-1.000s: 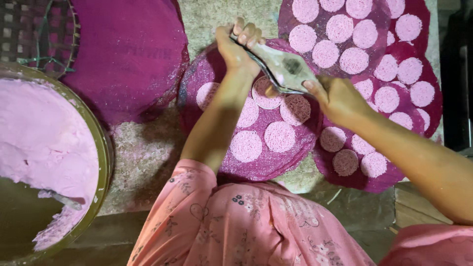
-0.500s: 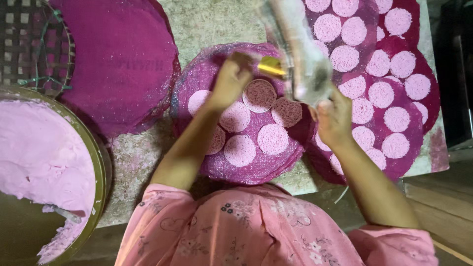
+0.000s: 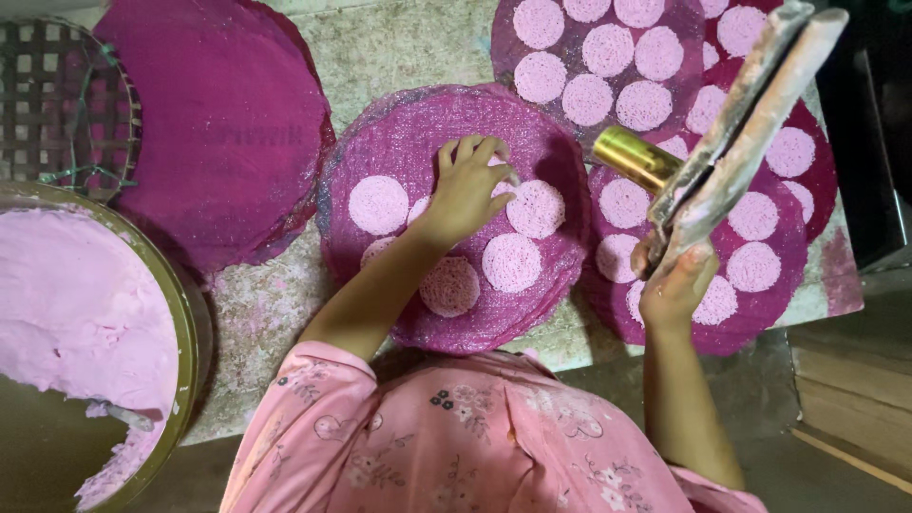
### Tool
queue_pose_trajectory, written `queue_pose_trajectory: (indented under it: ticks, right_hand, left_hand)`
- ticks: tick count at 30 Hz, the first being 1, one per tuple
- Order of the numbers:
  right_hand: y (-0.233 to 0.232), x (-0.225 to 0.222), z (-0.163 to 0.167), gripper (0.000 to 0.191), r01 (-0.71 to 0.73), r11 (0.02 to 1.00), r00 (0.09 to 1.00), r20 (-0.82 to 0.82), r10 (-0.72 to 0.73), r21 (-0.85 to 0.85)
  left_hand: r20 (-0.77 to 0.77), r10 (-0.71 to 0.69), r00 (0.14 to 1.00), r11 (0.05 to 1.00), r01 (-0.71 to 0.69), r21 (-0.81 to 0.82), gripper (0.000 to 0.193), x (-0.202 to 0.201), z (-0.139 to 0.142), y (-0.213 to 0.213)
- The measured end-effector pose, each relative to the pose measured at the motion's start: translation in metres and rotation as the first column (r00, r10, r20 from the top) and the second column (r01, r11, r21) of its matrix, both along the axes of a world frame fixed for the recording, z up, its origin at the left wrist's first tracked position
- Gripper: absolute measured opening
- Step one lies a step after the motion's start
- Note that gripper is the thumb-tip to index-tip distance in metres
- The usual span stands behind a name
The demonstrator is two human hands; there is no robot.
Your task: The person scoops pink batter from a large basin into a handheld press mold, then squeezes the press to deposit round batter portions onto round magenta mats arranged on the table. They periodically reposition the mats, move finished mats aside, and refill the press with more batter using a small stick.
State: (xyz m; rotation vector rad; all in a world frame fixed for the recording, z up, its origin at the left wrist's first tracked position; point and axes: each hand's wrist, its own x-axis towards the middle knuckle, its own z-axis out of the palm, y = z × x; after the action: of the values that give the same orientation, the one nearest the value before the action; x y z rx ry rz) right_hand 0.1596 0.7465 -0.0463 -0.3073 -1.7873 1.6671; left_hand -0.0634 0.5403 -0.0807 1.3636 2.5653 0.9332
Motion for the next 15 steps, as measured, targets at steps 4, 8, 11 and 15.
queue_pose_trajectory:
  ticks: [4, 8, 11, 15]
  right_hand:
    - [0.002, 0.011, -0.007, 0.08, 0.063, 0.997, 0.998, 0.013, -0.063, -0.033]
    - [0.006, 0.02, -0.011, 0.079, 0.092, 0.993, 0.996, -0.011, -0.093, -0.077]
    - [0.008, 0.023, -0.015, 0.076, 0.096, 0.99, 0.995, -0.018, -0.098, -0.106]
    - [0.007, 0.022, -0.019, 0.072, 0.09, 0.984, 0.995, -0.03, -0.096, -0.153]
  left_hand:
    - [0.09, 0.045, 0.995, 0.998, -0.049, 0.039, 0.01, -0.007, -0.006, 0.007]
    - [0.411, 0.147, 0.9, 0.981, -0.184, 0.053, 0.007, -0.021, -0.006, 0.008]
    - [0.303, 0.147, 0.942, 0.982, -0.175, 0.069, 0.012, -0.026, -0.006, 0.004]
    - [0.027, 0.16, 0.987, 0.987, -0.161, 0.028, 0.008, -0.019, -0.005, 0.003]
